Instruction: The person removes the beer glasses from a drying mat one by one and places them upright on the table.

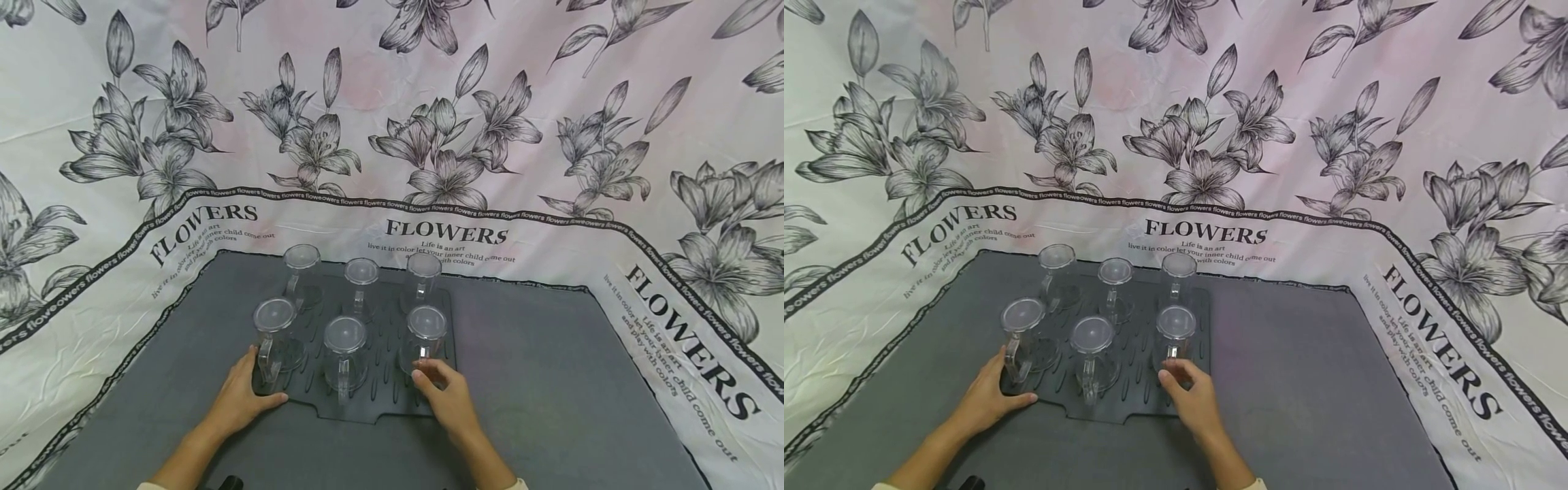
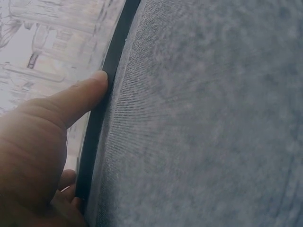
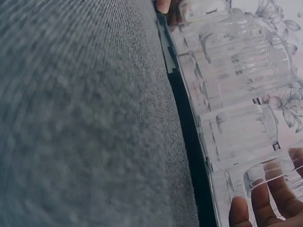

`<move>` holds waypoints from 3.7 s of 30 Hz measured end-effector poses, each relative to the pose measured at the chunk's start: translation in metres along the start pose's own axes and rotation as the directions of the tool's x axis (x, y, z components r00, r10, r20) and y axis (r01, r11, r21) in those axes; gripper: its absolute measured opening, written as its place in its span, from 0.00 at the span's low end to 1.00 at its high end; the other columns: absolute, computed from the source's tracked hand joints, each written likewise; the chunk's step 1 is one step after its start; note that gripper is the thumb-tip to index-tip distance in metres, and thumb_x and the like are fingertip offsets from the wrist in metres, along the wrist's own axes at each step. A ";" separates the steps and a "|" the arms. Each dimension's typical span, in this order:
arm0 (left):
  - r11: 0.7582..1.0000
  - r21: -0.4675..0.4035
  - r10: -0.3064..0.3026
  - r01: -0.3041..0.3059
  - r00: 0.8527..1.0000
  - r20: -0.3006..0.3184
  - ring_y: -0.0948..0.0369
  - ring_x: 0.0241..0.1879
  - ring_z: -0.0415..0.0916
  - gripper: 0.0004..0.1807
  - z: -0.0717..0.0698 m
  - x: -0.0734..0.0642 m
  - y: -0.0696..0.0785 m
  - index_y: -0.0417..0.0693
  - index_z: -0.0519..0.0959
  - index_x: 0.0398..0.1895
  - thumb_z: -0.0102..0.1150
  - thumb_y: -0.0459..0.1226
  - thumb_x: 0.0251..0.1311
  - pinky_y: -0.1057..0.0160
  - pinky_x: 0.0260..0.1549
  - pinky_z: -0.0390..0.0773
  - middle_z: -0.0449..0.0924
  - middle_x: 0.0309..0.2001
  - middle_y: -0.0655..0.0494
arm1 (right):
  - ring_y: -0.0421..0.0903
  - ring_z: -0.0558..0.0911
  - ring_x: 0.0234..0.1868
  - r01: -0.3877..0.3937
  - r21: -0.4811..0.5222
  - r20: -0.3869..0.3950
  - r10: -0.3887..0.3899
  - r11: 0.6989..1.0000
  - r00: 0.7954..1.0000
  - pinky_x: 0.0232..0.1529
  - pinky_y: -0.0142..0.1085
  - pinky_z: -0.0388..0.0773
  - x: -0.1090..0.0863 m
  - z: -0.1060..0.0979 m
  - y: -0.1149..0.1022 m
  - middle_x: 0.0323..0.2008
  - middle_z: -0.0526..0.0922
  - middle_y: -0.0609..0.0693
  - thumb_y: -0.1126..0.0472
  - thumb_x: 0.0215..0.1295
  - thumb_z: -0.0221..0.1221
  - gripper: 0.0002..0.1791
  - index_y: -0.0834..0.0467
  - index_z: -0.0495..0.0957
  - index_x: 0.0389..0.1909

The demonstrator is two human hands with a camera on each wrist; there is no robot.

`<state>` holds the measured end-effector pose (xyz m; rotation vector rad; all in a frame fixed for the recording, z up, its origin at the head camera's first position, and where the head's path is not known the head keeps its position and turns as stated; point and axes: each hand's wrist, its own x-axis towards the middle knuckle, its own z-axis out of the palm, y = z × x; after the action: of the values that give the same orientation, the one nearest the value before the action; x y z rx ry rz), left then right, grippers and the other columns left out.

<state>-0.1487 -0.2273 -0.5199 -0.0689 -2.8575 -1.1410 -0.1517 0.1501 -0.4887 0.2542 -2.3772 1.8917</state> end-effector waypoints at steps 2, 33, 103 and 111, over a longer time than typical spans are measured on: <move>1.000 0.003 0.001 -0.001 1.000 -0.003 0.30 0.66 0.45 0.67 0.000 0.000 0.000 0.23 0.43 0.71 0.77 0.52 0.42 0.32 0.59 0.51 0.47 0.68 0.23 | 0.51 0.79 0.45 0.019 0.019 0.013 -0.020 1.000 1.000 0.44 0.37 0.77 0.000 0.000 0.001 0.46 0.82 0.55 0.57 0.65 0.63 0.14 0.62 0.81 0.47; 1.000 -0.009 -0.012 0.012 1.000 0.019 0.30 0.67 0.43 0.68 -0.001 -0.002 0.002 0.25 0.40 0.72 0.75 0.54 0.44 0.32 0.59 0.51 0.44 0.69 0.24 | 0.49 0.83 0.32 0.284 0.240 -0.019 -0.288 0.928 0.957 0.35 0.37 0.82 -0.004 -0.009 -0.014 0.29 0.80 0.63 0.72 0.70 0.53 0.07 0.75 0.75 0.38; 1.000 0.009 0.013 -0.013 1.000 0.025 0.30 0.66 0.45 0.68 -0.003 -0.002 0.005 0.21 0.42 0.70 0.77 0.52 0.42 0.32 0.60 0.50 0.45 0.68 0.21 | 0.45 0.76 0.32 0.732 -0.225 -0.109 -0.763 0.643 0.637 0.38 0.27 0.75 -0.020 -0.079 -0.113 0.26 0.81 0.57 0.80 0.50 0.65 0.07 0.71 0.81 0.30; 0.999 0.032 -0.011 0.009 0.997 0.081 0.29 0.65 0.47 0.65 -0.014 -0.002 0.008 0.19 0.44 0.69 0.77 0.49 0.43 0.33 0.59 0.54 0.47 0.67 0.20 | 0.46 0.74 0.31 0.735 -0.267 -0.094 -0.776 0.623 0.624 0.36 0.27 0.74 -0.019 -0.080 -0.115 0.27 0.83 0.56 0.79 0.49 0.66 0.07 0.69 0.82 0.30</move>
<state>-0.1454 -0.2316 -0.5043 -0.1018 -2.9493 -1.1197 -0.1144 0.2043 -0.3640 0.8546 -1.8313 1.1806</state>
